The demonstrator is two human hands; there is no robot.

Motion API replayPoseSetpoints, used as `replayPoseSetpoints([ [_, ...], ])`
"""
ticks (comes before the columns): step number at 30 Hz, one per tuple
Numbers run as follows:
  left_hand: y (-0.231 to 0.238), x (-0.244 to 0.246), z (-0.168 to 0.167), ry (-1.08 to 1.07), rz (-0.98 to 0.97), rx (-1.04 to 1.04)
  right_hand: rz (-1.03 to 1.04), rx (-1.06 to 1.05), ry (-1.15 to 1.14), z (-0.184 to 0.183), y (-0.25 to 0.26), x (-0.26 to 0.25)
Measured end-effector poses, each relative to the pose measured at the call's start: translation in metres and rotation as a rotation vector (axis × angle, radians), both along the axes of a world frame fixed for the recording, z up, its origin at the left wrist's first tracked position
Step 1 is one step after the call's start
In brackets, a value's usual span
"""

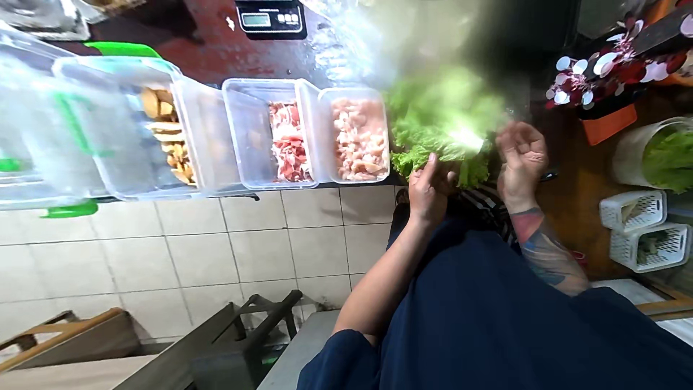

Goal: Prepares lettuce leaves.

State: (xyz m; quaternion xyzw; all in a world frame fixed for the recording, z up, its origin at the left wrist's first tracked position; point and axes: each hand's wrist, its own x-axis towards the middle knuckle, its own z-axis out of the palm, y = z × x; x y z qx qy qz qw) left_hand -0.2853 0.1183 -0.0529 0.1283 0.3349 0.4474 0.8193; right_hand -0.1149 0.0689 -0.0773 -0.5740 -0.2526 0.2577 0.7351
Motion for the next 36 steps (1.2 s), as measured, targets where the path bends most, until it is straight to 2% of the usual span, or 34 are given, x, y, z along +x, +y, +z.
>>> replayPoseSetpoints([
  [3, -0.002, 0.000, -0.003, 0.007, -0.019, 0.054, -0.018, -0.089, 0.227, 0.001, -0.006, -0.006],
  [6, -0.005, 0.000, -0.003, 0.024, -0.063, 0.115, 0.211, -0.207, 0.347, 0.008, -0.009, -0.010],
  [9, -0.007, -0.002, -0.005, 0.146, -0.161, 0.271, 0.447, -0.287, 0.386, 0.013, -0.011, -0.013],
  [13, -0.006, -0.006, -0.004, 0.308, -0.218, 0.463, 0.429, -0.241, 0.330, 0.022, -0.008, -0.018],
  [15, -0.005, -0.008, -0.005, 0.354, -0.201, 0.519, 0.407, -0.237, 0.220, 0.024, -0.010, -0.018],
  [17, -0.005, -0.009, -0.006, 0.362, -0.190, 0.500, 0.402, -0.258, 0.133, 0.025, -0.012, -0.016],
  [20, -0.005, -0.007, -0.003, 0.311, -0.160, 0.331, 0.440, -0.224, 0.128, 0.025, -0.015, -0.014],
  [23, -0.003, -0.003, -0.002, 0.204, -0.111, 0.133, 0.598, -0.248, 0.137, 0.028, -0.022, -0.007],
  [25, 0.001, -0.004, -0.003, 0.155, -0.092, 0.074, 0.682, -0.312, 0.112, 0.028, -0.026, 0.001],
  [27, 0.003, -0.004, -0.002, 0.112, -0.087, 0.075, 0.678, -0.363, 0.046, 0.022, -0.032, 0.012],
  [29, 0.003, -0.003, -0.001, 0.093, -0.080, 0.078, 0.581, -0.388, -0.003, 0.013, -0.036, 0.020],
  [32, 0.002, -0.002, -0.005, 0.077, -0.074, 0.113, 0.426, -0.346, 0.098, 0.007, -0.036, 0.023],
  [36, -0.002, 0.002, -0.010, 0.153, -0.091, 0.225, 0.615, -0.367, 0.233, 0.019, -0.036, 0.016],
])
